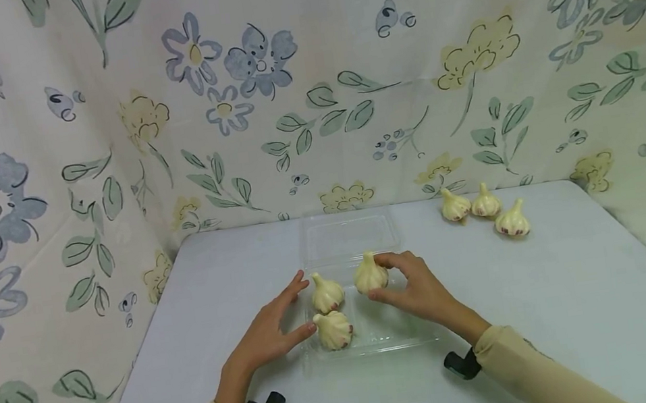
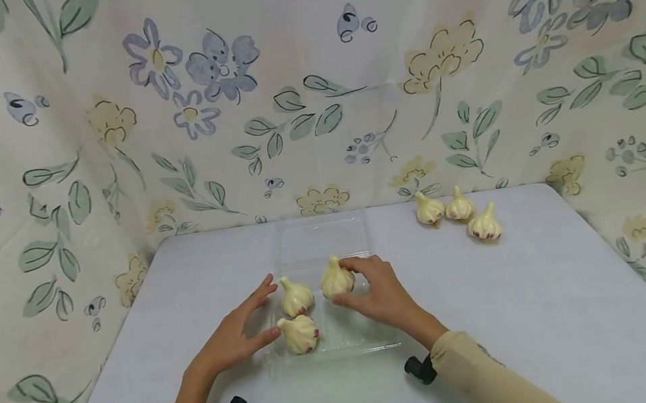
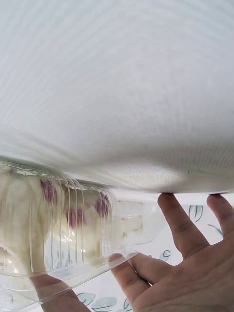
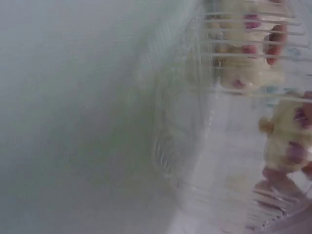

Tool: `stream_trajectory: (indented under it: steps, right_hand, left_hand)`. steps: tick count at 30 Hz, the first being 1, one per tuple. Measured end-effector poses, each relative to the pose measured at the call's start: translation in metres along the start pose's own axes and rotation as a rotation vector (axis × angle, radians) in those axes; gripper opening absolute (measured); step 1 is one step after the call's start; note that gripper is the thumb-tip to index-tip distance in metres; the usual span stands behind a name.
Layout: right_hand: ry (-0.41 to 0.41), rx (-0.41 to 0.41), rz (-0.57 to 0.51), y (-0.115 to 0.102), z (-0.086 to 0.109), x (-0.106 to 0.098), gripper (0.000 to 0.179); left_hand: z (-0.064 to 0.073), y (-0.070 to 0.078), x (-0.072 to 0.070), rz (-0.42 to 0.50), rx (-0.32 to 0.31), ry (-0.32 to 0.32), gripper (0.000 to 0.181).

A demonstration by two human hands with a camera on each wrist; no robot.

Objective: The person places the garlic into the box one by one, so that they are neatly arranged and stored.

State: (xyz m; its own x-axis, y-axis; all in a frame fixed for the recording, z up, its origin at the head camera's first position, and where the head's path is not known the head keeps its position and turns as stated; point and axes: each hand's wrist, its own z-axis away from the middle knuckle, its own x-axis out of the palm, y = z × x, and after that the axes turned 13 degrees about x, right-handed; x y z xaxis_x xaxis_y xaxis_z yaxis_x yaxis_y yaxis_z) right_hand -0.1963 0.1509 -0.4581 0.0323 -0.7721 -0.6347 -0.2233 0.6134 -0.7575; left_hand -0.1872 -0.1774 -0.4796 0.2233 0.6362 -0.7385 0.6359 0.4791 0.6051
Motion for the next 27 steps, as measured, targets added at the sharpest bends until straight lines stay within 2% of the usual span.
stream_trajectory:
  steps: [9, 20, 27]
  right_hand:
    - [-0.011, -0.049, 0.048, -0.005, -0.003, 0.006, 0.061]
    - [-0.044, -0.006, 0.182, -0.007, -0.006, 0.011, 0.062]
    - [-0.023, 0.023, 0.266, -0.007, -0.007, 0.017, 0.061]
  left_hand:
    - [0.0, 0.0, 0.0, 0.007, -0.004, 0.002, 0.081]
    - [0.0, 0.0, 0.0, 0.008, -0.004, 0.002, 0.081]
    - [0.0, -0.002, 0.001, 0.002, -0.012, -0.005, 0.081]
